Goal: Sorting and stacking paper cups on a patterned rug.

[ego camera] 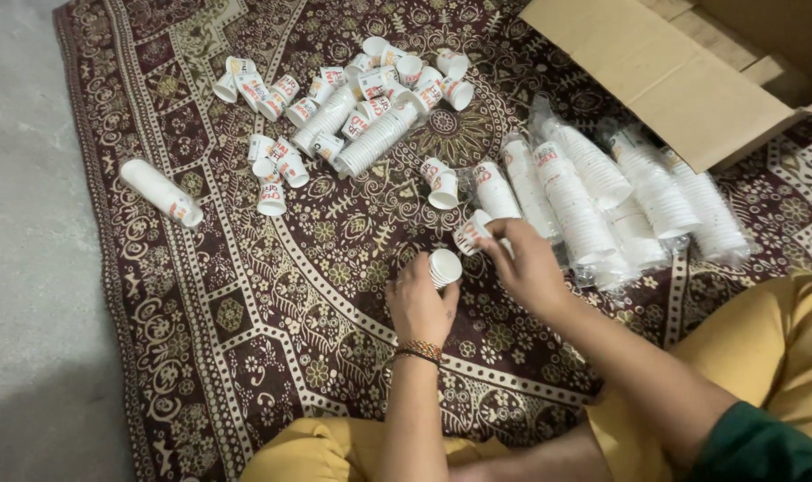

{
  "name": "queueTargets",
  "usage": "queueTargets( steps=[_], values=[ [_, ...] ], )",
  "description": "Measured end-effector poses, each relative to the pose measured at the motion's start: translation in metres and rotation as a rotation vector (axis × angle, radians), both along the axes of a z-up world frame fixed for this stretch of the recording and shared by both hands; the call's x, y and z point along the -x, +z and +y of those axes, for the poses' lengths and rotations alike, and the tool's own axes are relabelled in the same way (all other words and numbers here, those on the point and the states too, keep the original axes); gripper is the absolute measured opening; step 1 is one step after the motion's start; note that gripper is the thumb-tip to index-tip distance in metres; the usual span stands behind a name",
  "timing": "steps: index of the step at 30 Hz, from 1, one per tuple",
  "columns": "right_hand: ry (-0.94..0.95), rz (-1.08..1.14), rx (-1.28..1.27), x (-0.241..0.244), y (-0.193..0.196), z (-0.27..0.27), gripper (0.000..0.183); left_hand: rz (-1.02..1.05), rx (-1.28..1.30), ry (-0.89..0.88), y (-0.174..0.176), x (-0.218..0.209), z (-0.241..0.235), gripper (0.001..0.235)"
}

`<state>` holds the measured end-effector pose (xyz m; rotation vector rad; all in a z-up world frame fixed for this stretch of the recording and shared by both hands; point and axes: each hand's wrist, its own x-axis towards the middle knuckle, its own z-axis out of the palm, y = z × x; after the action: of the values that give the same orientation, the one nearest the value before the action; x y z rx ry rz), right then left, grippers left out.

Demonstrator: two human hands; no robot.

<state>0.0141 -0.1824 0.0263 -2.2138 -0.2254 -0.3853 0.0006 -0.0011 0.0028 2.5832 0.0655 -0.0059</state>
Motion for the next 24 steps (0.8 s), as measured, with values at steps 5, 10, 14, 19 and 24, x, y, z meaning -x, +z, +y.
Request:
queueTargets(
  steps=[5,10,14,19,24],
  values=[
    [0.096,-0.076,0.042,0.013,-0.002,0.011,0.018,-0.047,0.011,-0.022,0.002,0.001,0.002,0.059],
    [0.176,-0.129,0.034,0.019,-0.010,0.014,0.016,-0.064,0.006,-0.048,0.003,0.004,0.001,0.063],
    [0.202,-0.111,0.047,0.022,-0.011,0.016,0.017,0.005,-0.002,-0.054,0.010,0.005,-0.003,0.064],
    [0.223,-0.133,0.031,0.022,-0.015,0.016,0.016,-0.043,0.001,-0.061,0.003,0.004,-0.005,0.067],
    [0.231,-0.140,0.043,0.022,-0.018,0.017,0.014,-0.071,0.000,-0.074,-0.003,0.003,-0.004,0.068]
  ],
)
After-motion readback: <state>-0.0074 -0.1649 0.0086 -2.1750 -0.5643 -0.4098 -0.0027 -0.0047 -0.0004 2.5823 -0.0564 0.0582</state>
